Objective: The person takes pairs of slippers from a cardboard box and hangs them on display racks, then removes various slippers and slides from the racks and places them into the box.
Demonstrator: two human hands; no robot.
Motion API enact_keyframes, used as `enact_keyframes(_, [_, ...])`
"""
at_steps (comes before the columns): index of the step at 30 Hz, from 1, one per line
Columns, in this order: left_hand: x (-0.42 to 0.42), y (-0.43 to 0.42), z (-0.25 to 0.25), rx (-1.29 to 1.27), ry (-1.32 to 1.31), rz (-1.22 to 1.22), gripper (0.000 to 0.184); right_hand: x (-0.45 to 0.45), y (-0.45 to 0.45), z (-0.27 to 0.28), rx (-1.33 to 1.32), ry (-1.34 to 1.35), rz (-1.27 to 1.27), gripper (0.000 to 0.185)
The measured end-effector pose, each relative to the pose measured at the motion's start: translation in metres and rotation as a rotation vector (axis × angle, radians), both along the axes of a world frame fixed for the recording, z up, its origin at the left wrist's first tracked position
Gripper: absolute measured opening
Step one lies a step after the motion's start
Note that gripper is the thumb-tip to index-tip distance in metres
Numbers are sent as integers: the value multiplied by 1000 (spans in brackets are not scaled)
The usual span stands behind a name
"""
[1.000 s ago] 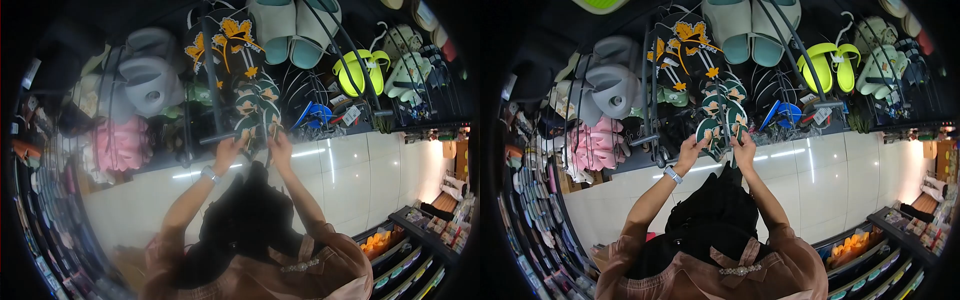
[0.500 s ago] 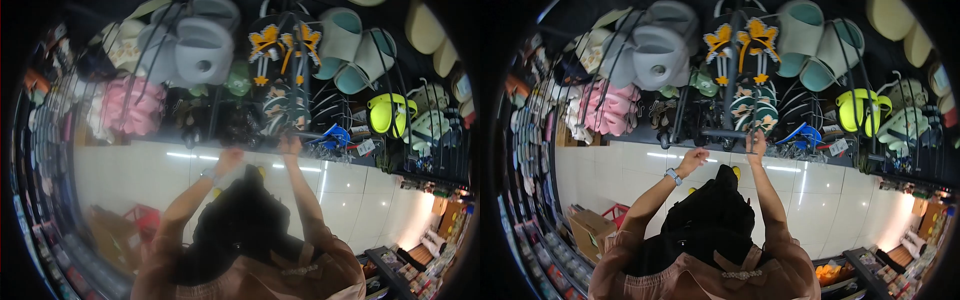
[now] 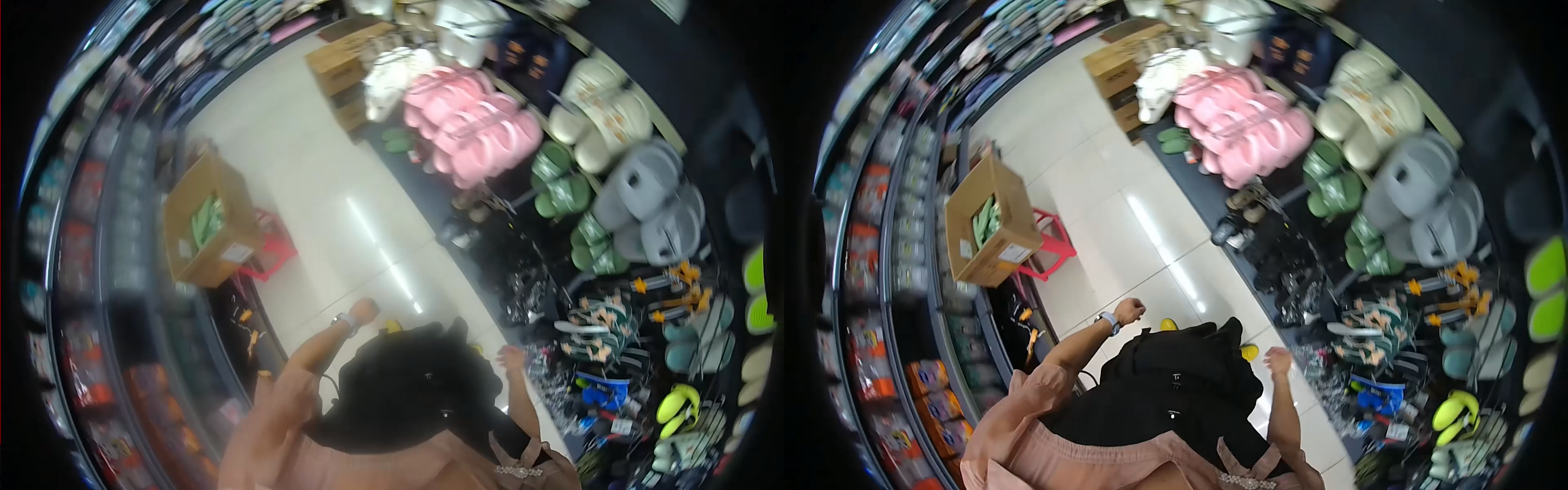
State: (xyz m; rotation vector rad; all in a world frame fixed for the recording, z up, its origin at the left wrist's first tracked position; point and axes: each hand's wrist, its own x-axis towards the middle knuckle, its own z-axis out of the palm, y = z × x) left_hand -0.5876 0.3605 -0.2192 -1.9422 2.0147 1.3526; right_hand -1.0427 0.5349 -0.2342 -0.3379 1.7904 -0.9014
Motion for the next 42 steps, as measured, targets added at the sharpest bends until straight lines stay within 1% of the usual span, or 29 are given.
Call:
enact_keyframes(1, [25, 2, -2, 55, -5, 69, 26, 20, -13, -19, 53, -11, 167, 15])
enact_keyframes(2, [51, 14, 11, 94, 29, 187, 26, 40, -23, -52, -46, 332, 579, 15])
enact_keyframes(3, [80, 25, 13, 60, 53, 97, 26, 57, -40, -75, -168, 673, 995, 17])
enact_keyframes(4, [101, 37, 17, 146, 70, 264, 25, 81, -65, -62, -194, 676, 1070, 17])
enact_keyframes(6, [146, 62, 21, 239, 123, 513, 24, 141, -121, -28, 115, 840, 924, 20])
enact_keyframes(7, [166, 75, 21, 251, 157, 586, 23, 155, -147, -34, 11, 842, 1004, 21])
enact_keyframes(9, [195, 89, 18, 268, 115, 635, 21, 179, -202, -49, 64, 475, 871, 20])
enact_keyframes(11, [216, 110, 9, 286, 96, 765, 21, 228, -244, 3, 36, 164, 778, 14])
enact_keyframes(12, [222, 116, 9, 287, 111, 794, 19, 248, -263, 7, 36, 173, 807, 14])
enact_keyframes(13, [224, 122, 2, 289, 123, 825, 19, 267, -281, 11, -15, 216, 898, 15])
enact_keyframes(15, [227, 133, -9, 299, 273, 1015, 17, 307, -307, 19, -67, 261, 1022, 17])
enact_keyframes(19, [236, 118, -10, 342, 350, 1090, 15, 378, -335, 21, -3, 208, 1118, 13])
enact_keyframes(20, [243, 111, -9, 335, 418, 1112, 16, 391, -340, 17, -37, 269, 1244, 13])
enact_keyframes(21, [254, 104, -13, 338, 417, 1121, 16, 403, -346, 7, -73, 329, 1367, 14])
enact_keyframes(22, [265, 95, -21, 248, 384, 1020, 17, 412, -357, -9, -180, 439, 1608, 16])
enact_keyframes(23, [275, 88, -28, 161, 352, 920, 17, 417, -367, -23, -175, 435, 1618, 16])
enact_keyframes(24, [284, 70, -12, 250, 374, 1077, 18, 428, -378, -27, -136, 456, 1687, 16])
enact_keyframes(25, [296, 60, -14, 253, 372, 1089, 18, 439, -388, -30, -99, 476, 1757, 16])
enact_keyframes(26, [310, 50, -21, 115, 323, 1016, 19, 428, -405, -93, -429, 594, 1970, 17])
enact_keyframes(27, [324, 44, -23, -15, 271, 936, 19, 435, -425, -91, -426, 579, 1980, 17])
enact_keyframes(28, [334, 25, 4, 72, 325, 1099, 21, 446, -441, -80, -340, 520, 1970, 18])
enact_keyframes(29, [352, 7, 15, 83, 312, 1099, 21, 461, -454, -72, -256, 461, 1952, 19])
enact_keyframes(31, [383, -22, 23, -82, 173, 927, 24, 501, -488, -57, -108, 506, 1844, 20])
enact_keyframes(32, [397, -35, 19, -258, 87, 861, 27, 523, -507, -49, -90, 472, 1741, 19])
enact_keyframes(33, [410, -53, 34, -313, 56, 874, 26, 545, -523, -42, -69, 439, 1644, 19])
enact_keyframes(35, [433, -89, 64, -354, 26, 900, 25, 589, -551, -30, -69, 345, 1494, 20])
enact_keyframes(37, [454, -118, 74, -451, 218, 1065, 20, 640, -568, 11, -114, 299, 1464, 21])
enact_keyframes(40, [488, -151, 89, -483, 202, 1027, 16, 707, -582, 42, -179, 173, 1426, 19])
enact_keyframes(42, [516, -169, 94, -489, 196, 1024, 16, 745, -579, 69, -271, 4, 1432, 20])
